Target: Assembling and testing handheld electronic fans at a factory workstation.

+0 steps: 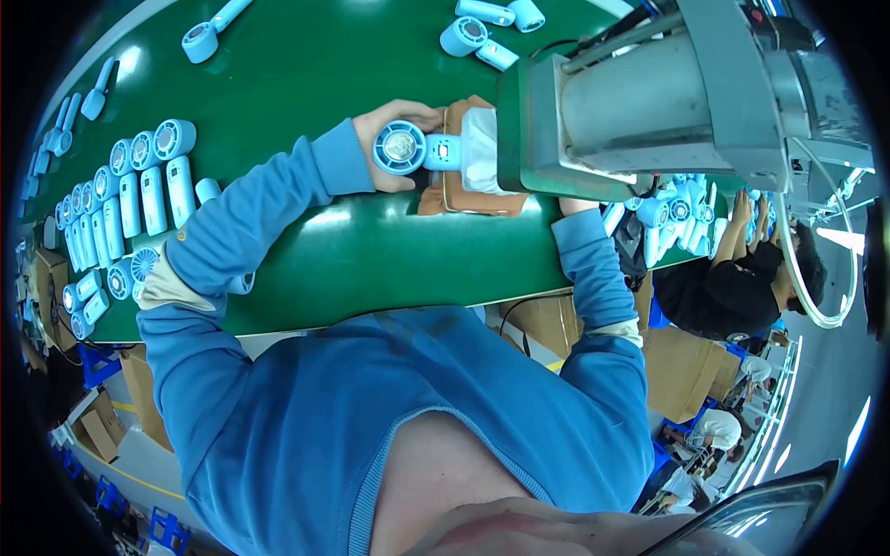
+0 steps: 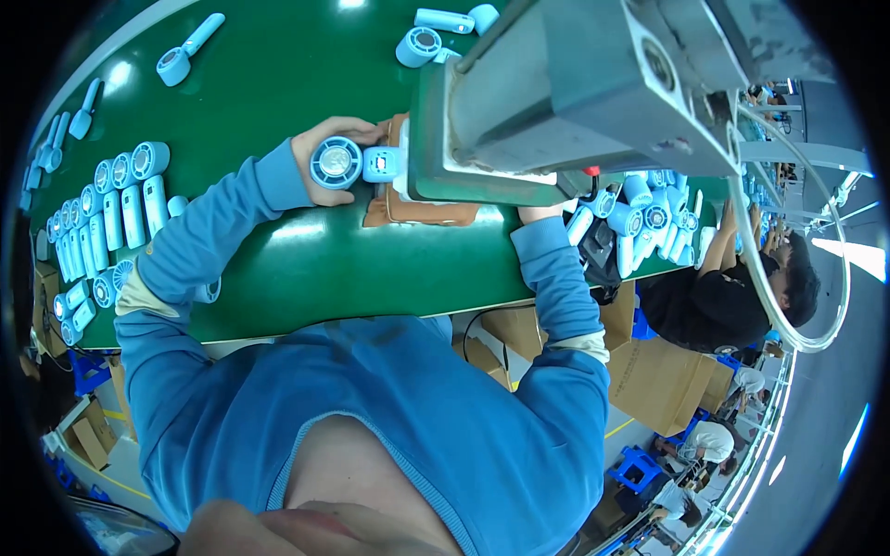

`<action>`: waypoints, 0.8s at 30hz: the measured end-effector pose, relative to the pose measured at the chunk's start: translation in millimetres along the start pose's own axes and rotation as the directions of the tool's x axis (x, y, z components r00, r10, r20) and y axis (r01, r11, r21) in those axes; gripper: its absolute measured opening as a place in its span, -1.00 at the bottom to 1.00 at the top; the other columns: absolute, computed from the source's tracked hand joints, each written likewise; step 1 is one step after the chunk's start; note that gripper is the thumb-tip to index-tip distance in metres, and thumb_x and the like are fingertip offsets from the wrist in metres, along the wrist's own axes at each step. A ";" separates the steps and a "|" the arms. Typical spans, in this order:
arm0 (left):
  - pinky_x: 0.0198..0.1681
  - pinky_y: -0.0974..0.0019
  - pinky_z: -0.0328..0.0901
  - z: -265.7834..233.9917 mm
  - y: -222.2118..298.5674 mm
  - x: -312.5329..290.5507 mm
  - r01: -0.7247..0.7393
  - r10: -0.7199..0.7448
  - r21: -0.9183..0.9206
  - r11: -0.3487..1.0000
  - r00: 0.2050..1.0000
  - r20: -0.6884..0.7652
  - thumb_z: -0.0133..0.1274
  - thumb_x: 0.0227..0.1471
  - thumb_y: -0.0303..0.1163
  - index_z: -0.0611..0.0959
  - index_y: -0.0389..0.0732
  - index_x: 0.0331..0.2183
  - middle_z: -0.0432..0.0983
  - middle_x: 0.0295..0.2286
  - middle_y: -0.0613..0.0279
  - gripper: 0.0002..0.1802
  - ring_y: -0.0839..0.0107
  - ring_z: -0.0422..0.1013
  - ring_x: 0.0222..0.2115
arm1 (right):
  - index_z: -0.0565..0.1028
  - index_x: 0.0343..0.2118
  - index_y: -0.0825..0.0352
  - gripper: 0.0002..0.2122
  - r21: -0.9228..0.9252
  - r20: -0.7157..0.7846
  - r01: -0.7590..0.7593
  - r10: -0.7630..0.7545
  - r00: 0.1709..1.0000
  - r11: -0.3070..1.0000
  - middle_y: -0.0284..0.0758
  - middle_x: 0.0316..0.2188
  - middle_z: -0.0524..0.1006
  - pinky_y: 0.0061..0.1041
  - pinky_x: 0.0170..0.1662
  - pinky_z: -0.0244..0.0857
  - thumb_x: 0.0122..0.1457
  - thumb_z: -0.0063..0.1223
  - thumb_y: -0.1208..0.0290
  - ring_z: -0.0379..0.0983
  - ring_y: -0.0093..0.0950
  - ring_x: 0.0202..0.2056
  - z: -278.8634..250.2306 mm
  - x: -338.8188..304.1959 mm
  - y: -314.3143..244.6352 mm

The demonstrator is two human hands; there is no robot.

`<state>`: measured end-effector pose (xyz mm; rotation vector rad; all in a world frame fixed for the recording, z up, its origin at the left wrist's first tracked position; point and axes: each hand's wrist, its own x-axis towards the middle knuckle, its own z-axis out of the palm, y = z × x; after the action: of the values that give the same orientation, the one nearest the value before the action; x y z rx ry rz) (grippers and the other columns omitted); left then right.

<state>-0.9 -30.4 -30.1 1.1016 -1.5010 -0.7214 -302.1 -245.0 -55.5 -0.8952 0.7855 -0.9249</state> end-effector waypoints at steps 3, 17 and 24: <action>-0.07 0.35 0.34 -23.0 6.6 9.6 0.011 -0.038 0.128 0.992 0.976 0.214 0.25 -0.46 -0.55 0.51 -0.17 -0.11 0.53 -0.25 0.19 -0.31 0.33 0.47 -0.28 | 0.18 0.19 0.20 -0.33 0.171 0.003 -0.059 0.060 0.998 0.983 -0.19 0.17 0.22 0.03 0.16 -0.04 0.05 -0.20 -0.11 0.13 -0.12 0.15 -9.7 9.3 3.1; 0.10 0.11 0.18 -147.7 -107.9 90.0 0.594 0.372 0.781 0.191 0.693 -0.618 0.32 -0.27 -0.09 0.35 -0.32 0.03 0.30 -0.04 -0.16 -0.13 0.08 0.28 -0.01 | 0.02 0.30 0.11 -0.18 0.487 0.151 -0.294 0.251 0.956 0.823 -0.16 0.28 0.08 0.27 0.20 -0.11 0.03 -0.27 -0.30 0.03 0.00 0.24 -107.1 34.4 50.6; 0.10 0.17 0.20 -68.6 -131.9 129.9 0.293 -0.135 0.578 0.762 0.944 -0.300 0.32 -0.37 -0.19 0.37 -0.27 0.05 0.32 -0.01 -0.06 -0.11 0.07 0.28 -0.02 | 0.22 0.16 0.20 -0.46 -0.512 0.211 0.065 0.052 0.976 0.857 -0.19 0.15 0.27 -0.08 0.11 0.12 0.18 -0.28 0.01 0.22 -0.14 0.13 -50.7 19.4 18.9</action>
<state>101.5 -191.9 -79.0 1.8185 -1.4404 -0.2109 -332.0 -271.3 -96.9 -1.4477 0.8549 -0.6065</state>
